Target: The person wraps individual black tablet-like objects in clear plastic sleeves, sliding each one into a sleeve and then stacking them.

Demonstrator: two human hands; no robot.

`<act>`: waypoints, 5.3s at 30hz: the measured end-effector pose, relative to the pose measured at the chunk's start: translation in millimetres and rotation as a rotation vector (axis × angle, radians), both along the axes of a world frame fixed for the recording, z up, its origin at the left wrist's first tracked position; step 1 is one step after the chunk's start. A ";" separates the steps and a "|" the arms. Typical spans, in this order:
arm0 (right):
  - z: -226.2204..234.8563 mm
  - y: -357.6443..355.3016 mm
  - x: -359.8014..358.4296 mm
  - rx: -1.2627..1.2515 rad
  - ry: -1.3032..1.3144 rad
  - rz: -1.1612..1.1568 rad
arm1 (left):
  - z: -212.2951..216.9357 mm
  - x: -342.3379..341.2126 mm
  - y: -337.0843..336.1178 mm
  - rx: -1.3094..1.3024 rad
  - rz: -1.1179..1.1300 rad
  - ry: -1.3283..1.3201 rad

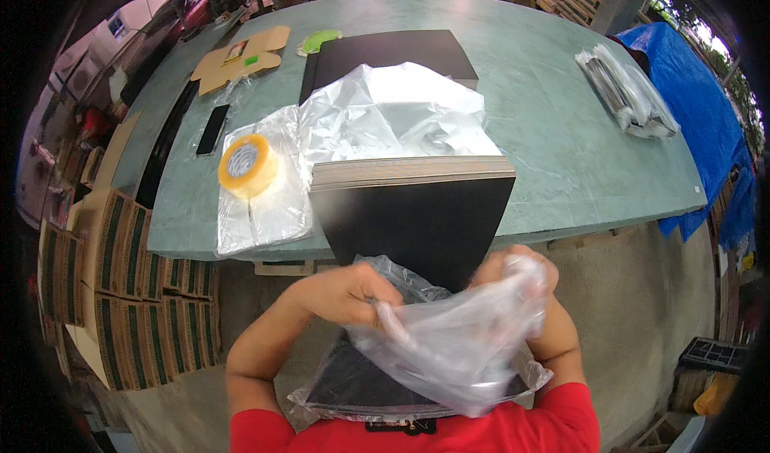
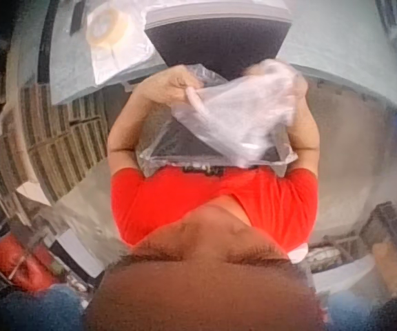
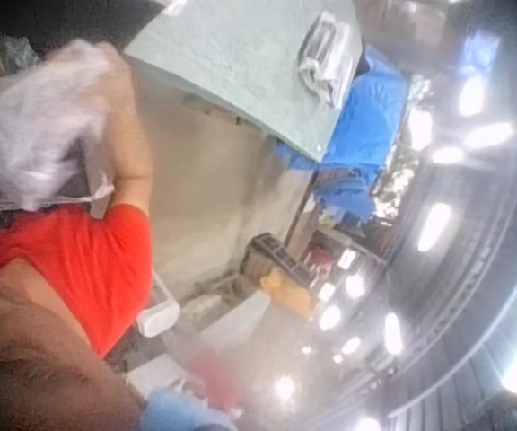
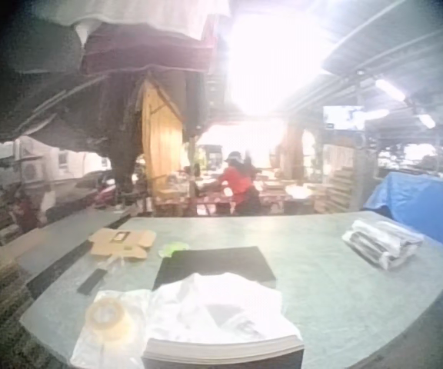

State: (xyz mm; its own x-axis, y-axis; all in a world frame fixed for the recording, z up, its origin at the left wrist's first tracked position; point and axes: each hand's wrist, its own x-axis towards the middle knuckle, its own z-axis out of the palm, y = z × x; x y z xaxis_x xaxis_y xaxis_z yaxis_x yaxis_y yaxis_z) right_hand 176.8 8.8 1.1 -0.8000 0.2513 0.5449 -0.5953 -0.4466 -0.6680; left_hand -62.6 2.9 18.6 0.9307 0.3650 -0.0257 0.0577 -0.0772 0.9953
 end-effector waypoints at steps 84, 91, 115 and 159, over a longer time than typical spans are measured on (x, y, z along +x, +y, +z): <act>-232.5 -37.2 107.5 -1.032 -0.655 -0.434 | -301.6 -76.2 -62.7 -1.061 0.953 0.076; -223.9 -22.6 140.9 -0.513 -1.207 -0.893 | -172.5 -66.2 -46.1 -0.161 1.162 0.503; 1.8 1.8 -33.9 0.117 -0.753 -0.932 | -1.9 40.8 3.4 0.173 1.060 -0.293; 39.0 -0.1 -7.8 0.500 -0.428 -1.303 | 8.6 49.2 -31.8 0.441 0.756 0.017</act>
